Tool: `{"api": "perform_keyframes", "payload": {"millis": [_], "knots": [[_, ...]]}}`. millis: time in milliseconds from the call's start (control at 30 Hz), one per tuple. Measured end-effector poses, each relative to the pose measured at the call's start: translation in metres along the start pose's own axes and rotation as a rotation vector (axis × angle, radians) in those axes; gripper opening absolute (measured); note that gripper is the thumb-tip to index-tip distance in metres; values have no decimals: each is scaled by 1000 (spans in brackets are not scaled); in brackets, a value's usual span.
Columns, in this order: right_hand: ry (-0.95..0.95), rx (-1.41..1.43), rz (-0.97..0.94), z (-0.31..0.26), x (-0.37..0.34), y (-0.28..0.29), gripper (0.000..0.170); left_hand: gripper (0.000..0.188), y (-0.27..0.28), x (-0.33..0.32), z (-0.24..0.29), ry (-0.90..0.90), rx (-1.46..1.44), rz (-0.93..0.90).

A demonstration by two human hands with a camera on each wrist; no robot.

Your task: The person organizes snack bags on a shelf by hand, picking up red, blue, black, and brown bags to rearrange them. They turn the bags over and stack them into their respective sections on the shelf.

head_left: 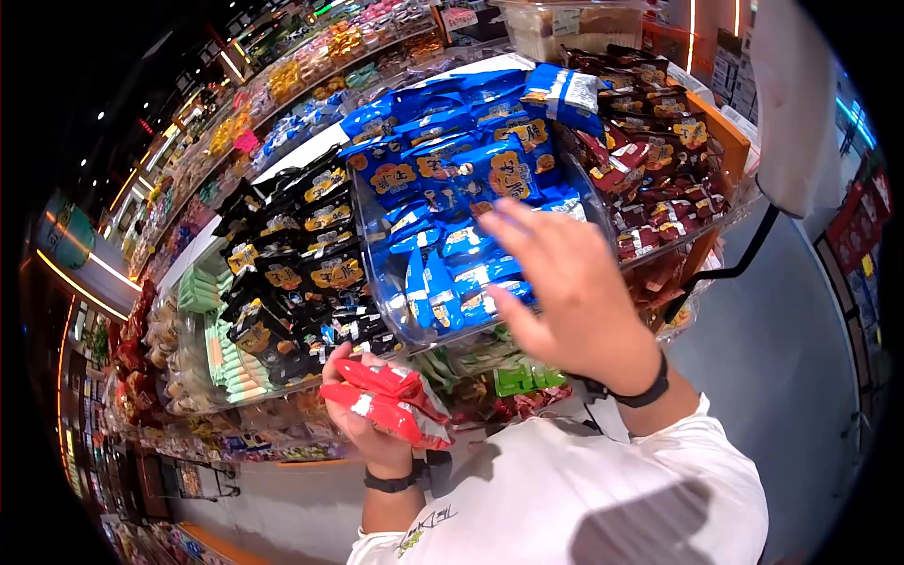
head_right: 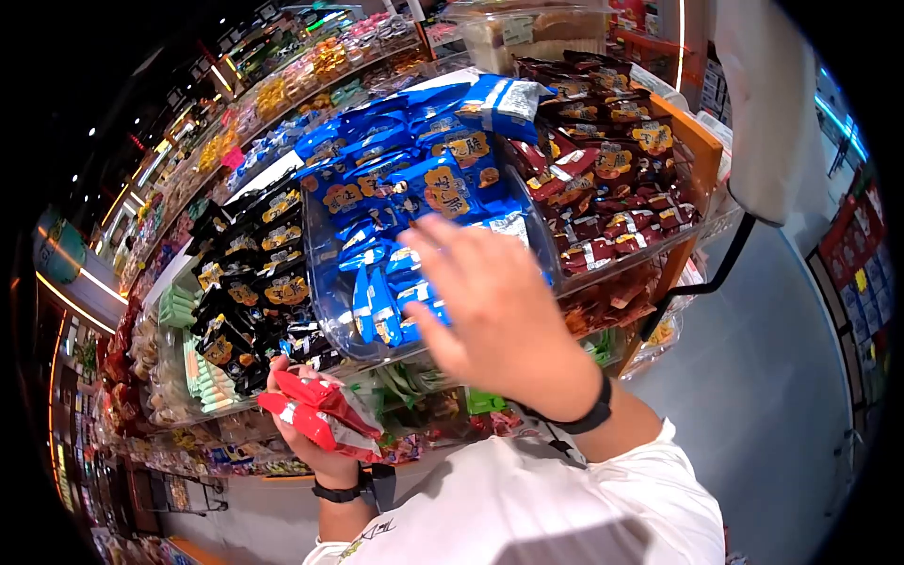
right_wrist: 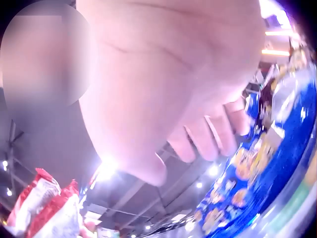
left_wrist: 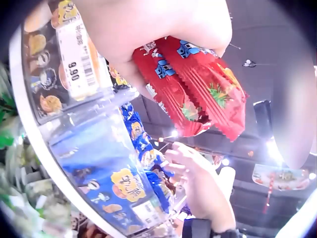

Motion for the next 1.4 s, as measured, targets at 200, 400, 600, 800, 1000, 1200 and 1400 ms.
{"api": "perform_keyframes", "payload": {"millis": [200, 400, 600, 800, 1000, 1200, 1400], "knots": [[-233, -445, -171, 39, -19, -15, 73, 95, -47, 22, -18, -55, -22, -101], [-75, -309, -362, 39, -6, -16, 86, 78, -77, 20, -24, -50, -20, -222], [74, -86, -537, 37, -1, -9, 81, 79, -58, 22, -26, -28, -2, -168], [158, 211, -477, 29, -2, -12, 48, 95, -48, 25, -28, 94, -59, -262], [195, 283, -304, 28, -21, -28, 39, 63, -54, 20, -43, 245, -139, -344], [8, 653, 20, 61, -40, 0, 27, 61, -55, 25, -29, 204, -131, -375], [-337, 1151, -107, 77, -27, -24, 30, 53, -79, 28, -36, 305, -195, -375]]}}
Point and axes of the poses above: each hand's wrist, its own x-axis towards the middle knuckle, its own y-axis out of the back of the hand, z = x × y, the point moved 10 cm from there along x, towards the middle knuckle, and after that the axes turned 9 degrees about -z, right-handed, at the moved point
